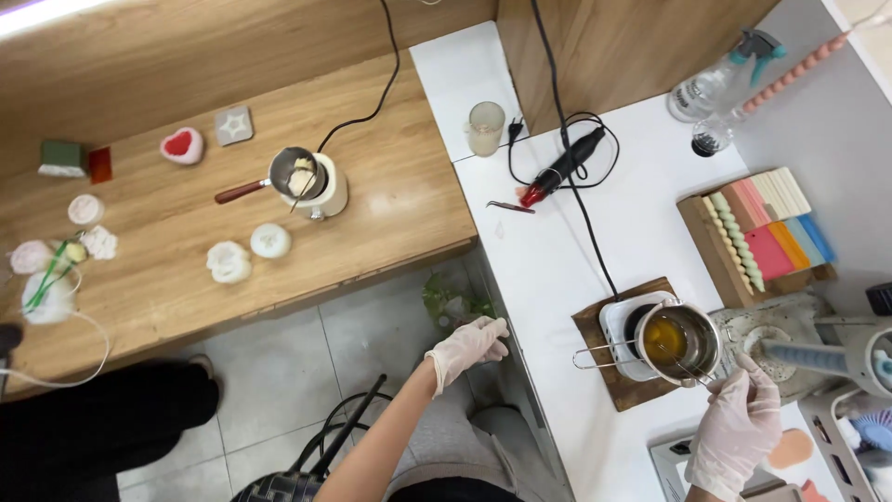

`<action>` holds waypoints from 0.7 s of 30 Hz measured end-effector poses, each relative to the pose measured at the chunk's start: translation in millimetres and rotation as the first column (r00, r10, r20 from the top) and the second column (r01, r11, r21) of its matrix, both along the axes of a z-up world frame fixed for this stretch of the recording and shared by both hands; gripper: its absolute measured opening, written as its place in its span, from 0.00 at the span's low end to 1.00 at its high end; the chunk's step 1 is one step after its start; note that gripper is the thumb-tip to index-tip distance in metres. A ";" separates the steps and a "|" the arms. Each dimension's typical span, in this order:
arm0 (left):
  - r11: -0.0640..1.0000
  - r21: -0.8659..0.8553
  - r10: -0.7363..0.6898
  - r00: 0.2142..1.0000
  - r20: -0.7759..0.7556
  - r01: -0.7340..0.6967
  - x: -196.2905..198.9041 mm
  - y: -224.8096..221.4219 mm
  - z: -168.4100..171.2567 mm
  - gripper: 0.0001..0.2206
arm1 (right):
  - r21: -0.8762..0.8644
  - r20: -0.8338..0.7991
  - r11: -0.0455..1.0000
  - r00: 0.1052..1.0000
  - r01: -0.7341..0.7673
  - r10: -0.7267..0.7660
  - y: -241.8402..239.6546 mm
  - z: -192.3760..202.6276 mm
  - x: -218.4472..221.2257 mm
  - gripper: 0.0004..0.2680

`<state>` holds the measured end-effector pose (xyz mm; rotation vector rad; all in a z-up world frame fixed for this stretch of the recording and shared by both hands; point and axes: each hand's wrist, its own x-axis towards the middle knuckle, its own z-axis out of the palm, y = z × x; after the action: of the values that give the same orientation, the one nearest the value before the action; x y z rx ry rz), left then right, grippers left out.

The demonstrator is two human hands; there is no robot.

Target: The recorder is melting wax in a small metal pot on a heating plate, stirring it periodically and using tweezers to handle small components.

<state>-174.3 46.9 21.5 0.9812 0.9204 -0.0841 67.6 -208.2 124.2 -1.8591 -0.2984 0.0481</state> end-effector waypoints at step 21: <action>0.508 0.283 -0.076 0.370 -0.926 0.813 -144.3 -37.0 415.5 0.31 | 0.064 0.080 0.990 0.990 -0.122 0.117 12.4 5.0 41.9 0.05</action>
<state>-318.7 9.9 437.0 2.1155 1.5715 -0.8873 109.4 -195.8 129.2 -1.7756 -0.4588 0.0488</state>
